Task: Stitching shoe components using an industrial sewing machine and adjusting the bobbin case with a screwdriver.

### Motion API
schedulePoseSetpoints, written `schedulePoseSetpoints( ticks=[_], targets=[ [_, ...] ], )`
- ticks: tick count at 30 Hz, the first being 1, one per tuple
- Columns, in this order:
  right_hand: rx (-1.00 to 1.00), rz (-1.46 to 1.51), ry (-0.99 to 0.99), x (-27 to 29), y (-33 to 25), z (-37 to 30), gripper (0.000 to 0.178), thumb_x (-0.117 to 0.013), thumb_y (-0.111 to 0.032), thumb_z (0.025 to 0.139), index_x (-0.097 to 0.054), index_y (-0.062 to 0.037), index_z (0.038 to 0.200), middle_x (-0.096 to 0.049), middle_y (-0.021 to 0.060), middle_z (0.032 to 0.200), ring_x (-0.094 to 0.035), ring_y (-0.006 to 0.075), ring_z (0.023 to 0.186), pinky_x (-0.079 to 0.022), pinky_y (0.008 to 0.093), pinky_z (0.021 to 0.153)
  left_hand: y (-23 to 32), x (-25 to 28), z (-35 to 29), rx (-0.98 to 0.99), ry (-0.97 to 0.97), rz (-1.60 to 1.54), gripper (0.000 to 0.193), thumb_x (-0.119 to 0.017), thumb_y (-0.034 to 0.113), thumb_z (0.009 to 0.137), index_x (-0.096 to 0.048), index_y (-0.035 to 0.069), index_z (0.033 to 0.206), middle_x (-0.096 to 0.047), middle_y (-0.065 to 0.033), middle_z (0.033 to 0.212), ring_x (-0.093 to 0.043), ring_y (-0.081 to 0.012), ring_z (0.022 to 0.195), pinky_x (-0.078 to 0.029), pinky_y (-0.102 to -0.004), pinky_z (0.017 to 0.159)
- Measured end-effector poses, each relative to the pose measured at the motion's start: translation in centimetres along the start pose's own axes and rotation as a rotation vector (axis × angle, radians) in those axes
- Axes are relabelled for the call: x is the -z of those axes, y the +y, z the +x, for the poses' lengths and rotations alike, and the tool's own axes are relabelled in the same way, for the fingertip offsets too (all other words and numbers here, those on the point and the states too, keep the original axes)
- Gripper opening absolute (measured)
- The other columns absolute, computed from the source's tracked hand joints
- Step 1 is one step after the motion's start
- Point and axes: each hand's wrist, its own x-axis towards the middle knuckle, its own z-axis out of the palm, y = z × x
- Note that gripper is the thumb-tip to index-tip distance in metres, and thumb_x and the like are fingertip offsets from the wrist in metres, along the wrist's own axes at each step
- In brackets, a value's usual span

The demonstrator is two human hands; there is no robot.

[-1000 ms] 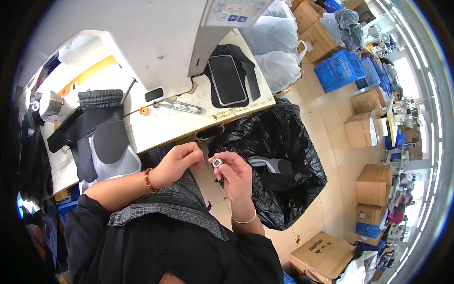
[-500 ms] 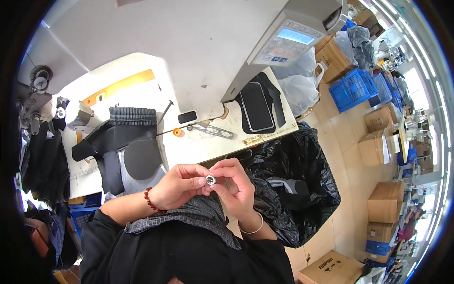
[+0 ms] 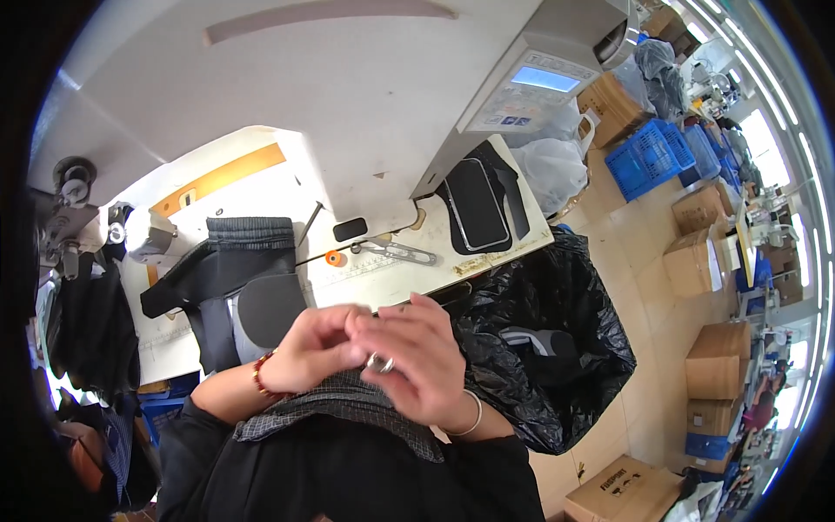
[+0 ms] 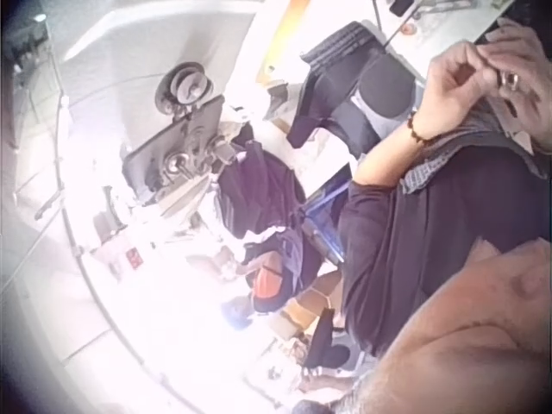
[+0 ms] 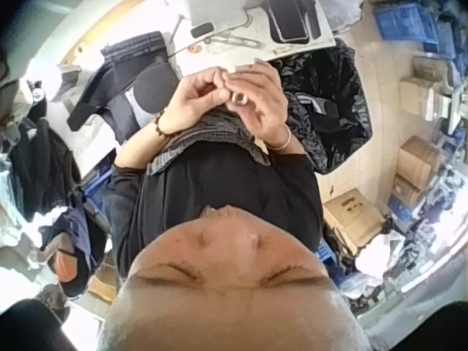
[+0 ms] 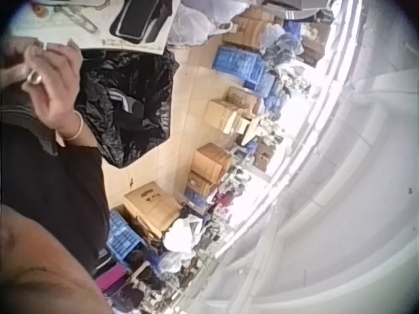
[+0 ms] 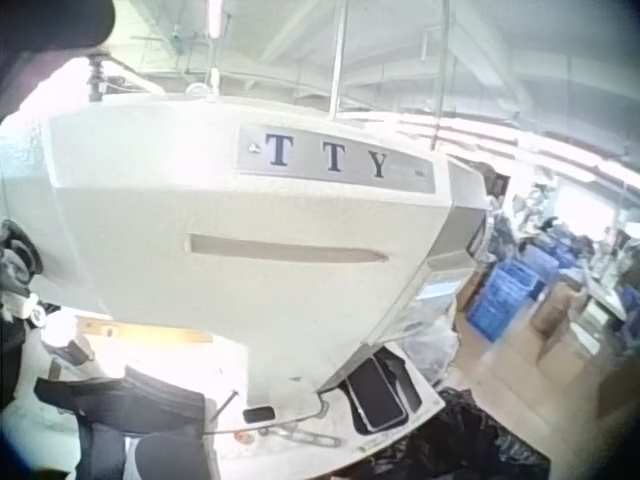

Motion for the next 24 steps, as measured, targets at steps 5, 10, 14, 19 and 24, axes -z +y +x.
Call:
schedulePoseSetpoints(
  ticks=[5, 10, 14, 19, 24],
  targets=[
    [-0.38, 0.477, 0.157, -2.8, 3.1, -1.7, 0.027, -0.069, -0.002, 0.081, -0.066, 0.0015, 0.108, -0.067, 0.0119, 0.106, -0.062, 0.0259, 0.1, -0.044, 0.0374, 0.095, -3.3, 3.1, 1.4, 0.075, 0.241, 0.56, 0.014, -0.059, 0.01, 0.097, -0.055, 0.0, 0.088, -0.061, -0.0041, 0.086, -0.057, -0.0048, 0.082, -0.049, -0.0235, 0.067],
    [-0.299, 0.203, 0.133, -3.4, 4.4, -1.6, 0.03, -0.071, -0.004, 0.081, -0.066, -0.0021, 0.111, -0.062, 0.0109, 0.103, -0.06, 0.0241, 0.09, -0.046, 0.0309, 0.084, -2.7, 2.2, 1.6, -0.119, 0.443, 0.483, 0.005, -0.06, 0.001, 0.094, -0.061, -0.003, 0.091, -0.062, -0.0013, 0.083, -0.06, -0.0097, 0.077, -0.053, -0.0245, 0.077],
    [-0.157, -0.1, 0.039, -4.1, 3.5, -0.2, 0.04, -0.074, -0.005, 0.076, -0.066, -0.0049, 0.114, -0.061, 0.0094, 0.107, -0.058, 0.0275, 0.095, -0.044, 0.0375, 0.08, -2.7, 4.7, -0.2, -0.045, 0.442, 0.472, 0.008, -0.062, 0.005, 0.095, -0.061, -0.002, 0.092, -0.062, -0.0021, 0.084, -0.06, -0.0072, 0.08, -0.05, -0.0217, 0.076],
    [0.005, -0.26, 0.005, -5.3, 3.1, 1.7, 0.043, -0.075, -0.008, 0.074, -0.065, -0.0028, 0.115, -0.061, 0.0098, 0.113, -0.058, 0.0283, 0.099, -0.043, 0.0429, 0.089, -1.4, 4.1, -0.9, -0.186, 0.412, 0.232, 0.017, -0.064, 0.008, 0.094, -0.06, -0.003, 0.107, -0.063, -0.005, 0.1, -0.061, -0.0093, 0.093, -0.053, -0.0261, 0.085],
    [0.113, -0.375, -0.06, -6.9, 2.4, 2.7, 0.043, -0.073, -0.009, 0.074, -0.064, -0.0014, 0.116, -0.061, 0.009, 0.116, -0.059, 0.0264, 0.102, -0.04, 0.048, 0.098, -1.3, 5.1, -1.5, -0.241, 0.417, 0.206, 0.024, -0.07, -0.001, 0.086, -0.061, -0.003, 0.108, -0.065, -0.0043, 0.103, -0.063, -0.0097, 0.094, -0.054, -0.0251, 0.085]
  ],
)
